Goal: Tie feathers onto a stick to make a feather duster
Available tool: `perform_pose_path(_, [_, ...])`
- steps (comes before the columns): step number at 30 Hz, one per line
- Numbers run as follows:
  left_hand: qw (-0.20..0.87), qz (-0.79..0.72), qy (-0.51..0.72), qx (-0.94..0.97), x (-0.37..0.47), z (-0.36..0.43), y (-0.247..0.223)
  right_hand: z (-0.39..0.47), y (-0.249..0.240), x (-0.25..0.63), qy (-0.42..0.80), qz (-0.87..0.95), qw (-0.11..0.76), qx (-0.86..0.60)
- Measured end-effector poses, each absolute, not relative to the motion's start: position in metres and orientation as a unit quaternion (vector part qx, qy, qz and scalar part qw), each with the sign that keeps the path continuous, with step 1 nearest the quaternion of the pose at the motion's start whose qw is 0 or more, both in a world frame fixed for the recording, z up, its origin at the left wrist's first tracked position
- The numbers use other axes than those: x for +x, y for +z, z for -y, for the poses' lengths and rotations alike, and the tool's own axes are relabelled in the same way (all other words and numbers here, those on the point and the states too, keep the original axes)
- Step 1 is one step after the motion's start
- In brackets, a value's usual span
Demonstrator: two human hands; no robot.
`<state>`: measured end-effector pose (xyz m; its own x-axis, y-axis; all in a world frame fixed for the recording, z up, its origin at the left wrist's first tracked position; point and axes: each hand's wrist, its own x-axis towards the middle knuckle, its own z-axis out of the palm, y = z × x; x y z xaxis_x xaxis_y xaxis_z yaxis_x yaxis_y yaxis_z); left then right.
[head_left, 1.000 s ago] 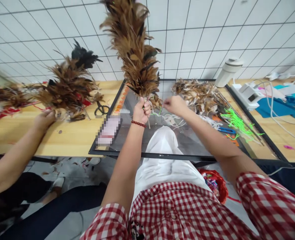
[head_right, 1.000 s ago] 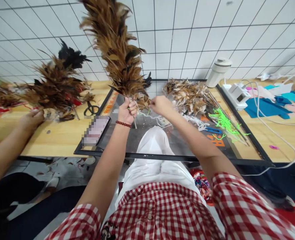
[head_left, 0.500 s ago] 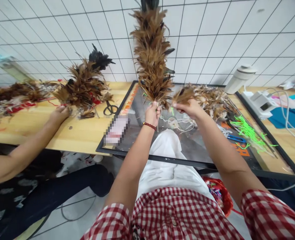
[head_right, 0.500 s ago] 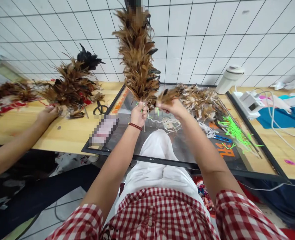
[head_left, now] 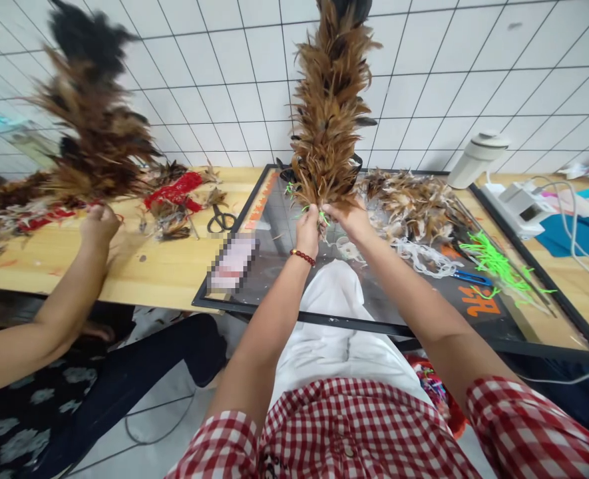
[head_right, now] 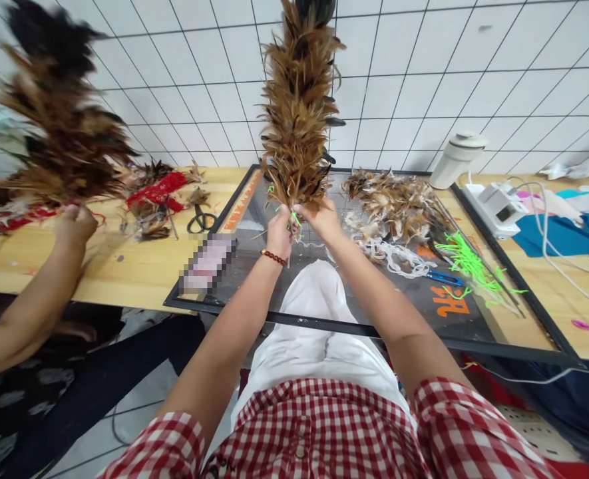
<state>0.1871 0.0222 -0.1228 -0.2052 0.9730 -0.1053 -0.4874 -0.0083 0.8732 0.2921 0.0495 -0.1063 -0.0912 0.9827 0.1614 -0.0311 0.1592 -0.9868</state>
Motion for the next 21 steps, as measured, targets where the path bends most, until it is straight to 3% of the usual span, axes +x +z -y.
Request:
perform_pose_path(3, [0.538, -0.428, 0.649, 0.325, 0.19, -0.022, -0.126, -0.053, -0.115, 0.289, 0.447, 0.541, 0.575, -0.42])
perform_pose_path(8, [0.543, -0.449, 0.648, 0.291, 0.188, -0.02, -0.121, -0.059, -0.122, 0.294, 0.484, 0.566, 0.581, -0.329])
perform_pose_path(13, [0.544, -0.429, 0.669, 0.269, 0.183, -0.022, -0.117, -0.059, -0.13, 0.308, 0.674, 0.592, 0.379, -0.228])
perform_pose_path(15, [0.539, -0.419, 0.678, 0.272, 0.183, -0.023, -0.118, -0.057, -0.131, 0.308, 0.683, 0.577, 0.358, -0.267])
perform_pose_path(21, [0.529, -0.419, 0.674, 0.299, 0.187, -0.023, -0.121, -0.054, -0.114, 0.293, 0.529, 0.519, 0.553, -0.381])
